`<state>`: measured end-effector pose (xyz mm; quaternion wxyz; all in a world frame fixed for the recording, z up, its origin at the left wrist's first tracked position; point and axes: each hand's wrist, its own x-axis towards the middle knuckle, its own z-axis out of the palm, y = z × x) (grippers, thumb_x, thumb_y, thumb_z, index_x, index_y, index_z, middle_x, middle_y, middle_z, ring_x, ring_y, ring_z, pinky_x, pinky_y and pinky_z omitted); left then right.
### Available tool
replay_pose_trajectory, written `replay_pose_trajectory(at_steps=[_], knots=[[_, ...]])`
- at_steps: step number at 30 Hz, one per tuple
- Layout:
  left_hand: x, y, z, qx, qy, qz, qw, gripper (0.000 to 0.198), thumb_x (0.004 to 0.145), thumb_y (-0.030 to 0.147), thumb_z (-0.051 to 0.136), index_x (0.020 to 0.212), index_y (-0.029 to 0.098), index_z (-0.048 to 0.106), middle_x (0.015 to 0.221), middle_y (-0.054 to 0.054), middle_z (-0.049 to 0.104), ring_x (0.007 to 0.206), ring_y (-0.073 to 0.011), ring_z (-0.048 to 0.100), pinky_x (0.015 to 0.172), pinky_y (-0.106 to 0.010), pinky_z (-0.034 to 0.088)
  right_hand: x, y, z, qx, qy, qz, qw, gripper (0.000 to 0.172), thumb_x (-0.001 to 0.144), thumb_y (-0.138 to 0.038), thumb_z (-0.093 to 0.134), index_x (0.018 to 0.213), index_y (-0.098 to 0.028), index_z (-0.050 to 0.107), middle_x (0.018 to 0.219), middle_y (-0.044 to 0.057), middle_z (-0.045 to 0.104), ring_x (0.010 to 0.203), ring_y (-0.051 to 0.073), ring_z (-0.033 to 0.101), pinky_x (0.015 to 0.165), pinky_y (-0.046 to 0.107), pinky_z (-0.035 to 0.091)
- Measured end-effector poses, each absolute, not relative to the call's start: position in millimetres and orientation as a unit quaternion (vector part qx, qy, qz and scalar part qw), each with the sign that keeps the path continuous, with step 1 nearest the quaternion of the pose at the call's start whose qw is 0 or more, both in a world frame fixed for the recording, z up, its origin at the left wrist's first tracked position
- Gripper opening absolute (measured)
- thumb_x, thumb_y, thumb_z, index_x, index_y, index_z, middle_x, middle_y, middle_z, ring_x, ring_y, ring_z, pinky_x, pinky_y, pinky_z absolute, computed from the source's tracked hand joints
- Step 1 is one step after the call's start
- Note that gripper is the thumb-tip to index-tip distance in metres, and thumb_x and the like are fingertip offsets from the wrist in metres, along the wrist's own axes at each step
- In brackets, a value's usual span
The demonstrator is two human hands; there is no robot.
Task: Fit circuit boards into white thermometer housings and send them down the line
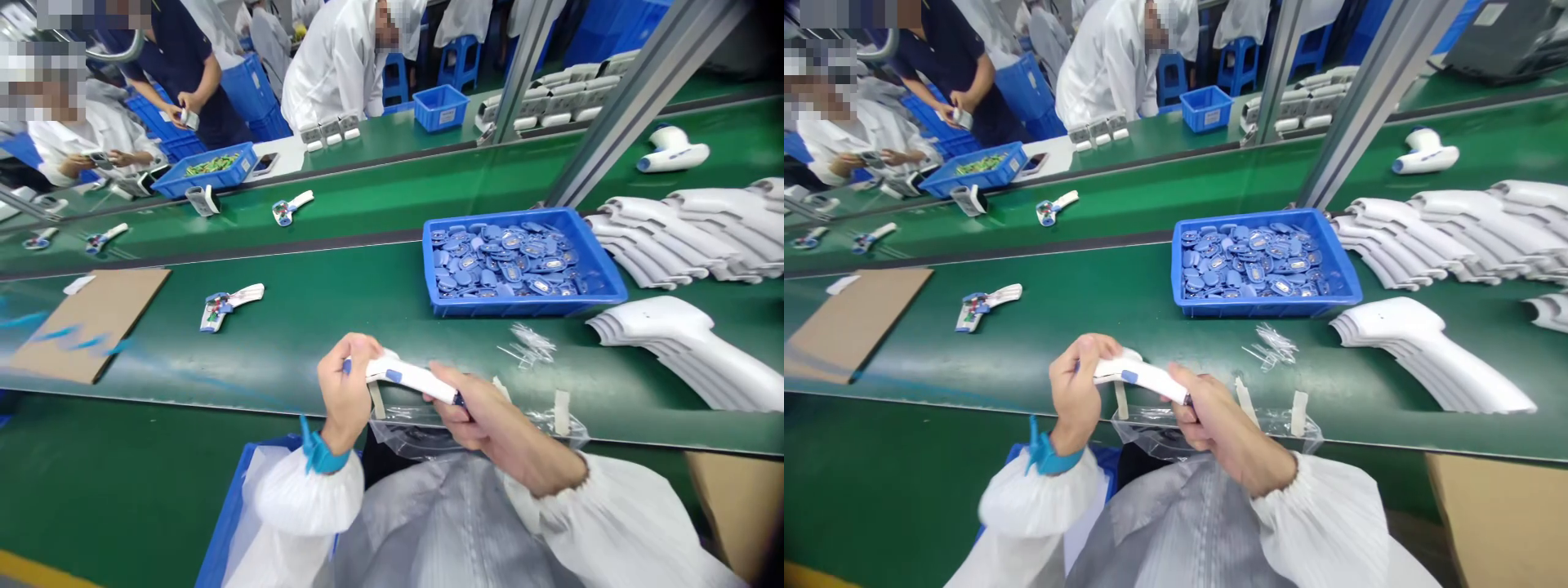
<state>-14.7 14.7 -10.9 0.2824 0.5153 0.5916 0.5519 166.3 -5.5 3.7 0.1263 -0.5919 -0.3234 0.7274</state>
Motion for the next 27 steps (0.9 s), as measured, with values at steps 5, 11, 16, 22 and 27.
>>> replay_pose_trajectory(at_steps=[5,11,16,22,27], knots=[[-2,35,-31,0.402,0.662,0.562,0.292,0.056,0.095,0.053,0.055,0.051,0.019,0.054,0.048,0.000,0.052,0.047,-0.0122,0.047,0.052,-0.027,0.036,149,-10,-1,-0.535,-0.624,0.557,0.122,0.037,0.098,-0.054,0.044,0.097,-0.022,0.061,0.067,0.000,0.060,0.053,0.013,0.050,0.053,0.027,0.033],[1,60,-28,0.457,0.694,0.497,0.248,0.052,0.094,0.037,0.055,0.046,0.019,0.046,0.045,0.002,0.044,0.049,-0.0108,0.044,0.056,-0.027,0.035,131,-13,-16,-0.549,-0.770,0.309,0.097,0.035,0.103,-0.037,0.036,0.110,-0.016,0.064,0.072,0.008,0.067,0.054,0.020,0.058,0.053,0.031,0.028],[-20,48,-5,0.503,0.554,0.424,0.510,0.028,0.079,0.040,0.076,0.080,0.017,0.060,0.071,0.002,0.060,0.063,-0.0112,0.051,0.061,-0.024,0.040,161,-6,-25,-0.501,-0.651,0.537,0.192,0.044,0.102,-0.053,0.040,0.117,-0.022,0.068,0.071,0.000,0.062,0.059,0.014,0.054,0.056,0.026,0.039],[-37,27,31,0.585,0.516,0.326,0.534,0.034,0.078,0.039,0.079,0.100,0.018,0.064,0.090,-0.002,0.067,0.074,-0.0134,0.057,0.065,-0.024,0.042,176,8,-28,-0.450,-0.592,0.642,0.185,0.056,0.095,-0.061,0.051,0.134,-0.023,0.065,0.081,0.002,0.066,0.068,0.015,0.056,0.062,0.027,0.048],[-91,63,45,0.617,0.612,0.204,0.452,0.030,0.078,0.043,0.076,0.089,0.015,0.071,0.077,-0.002,0.068,0.069,-0.0160,0.057,0.061,-0.025,0.040,186,7,-31,-0.530,-0.589,0.564,0.234,0.055,0.090,-0.061,0.058,0.134,-0.027,0.065,0.105,0.006,0.071,0.064,0.014,0.061,0.056,0.024,0.052]])
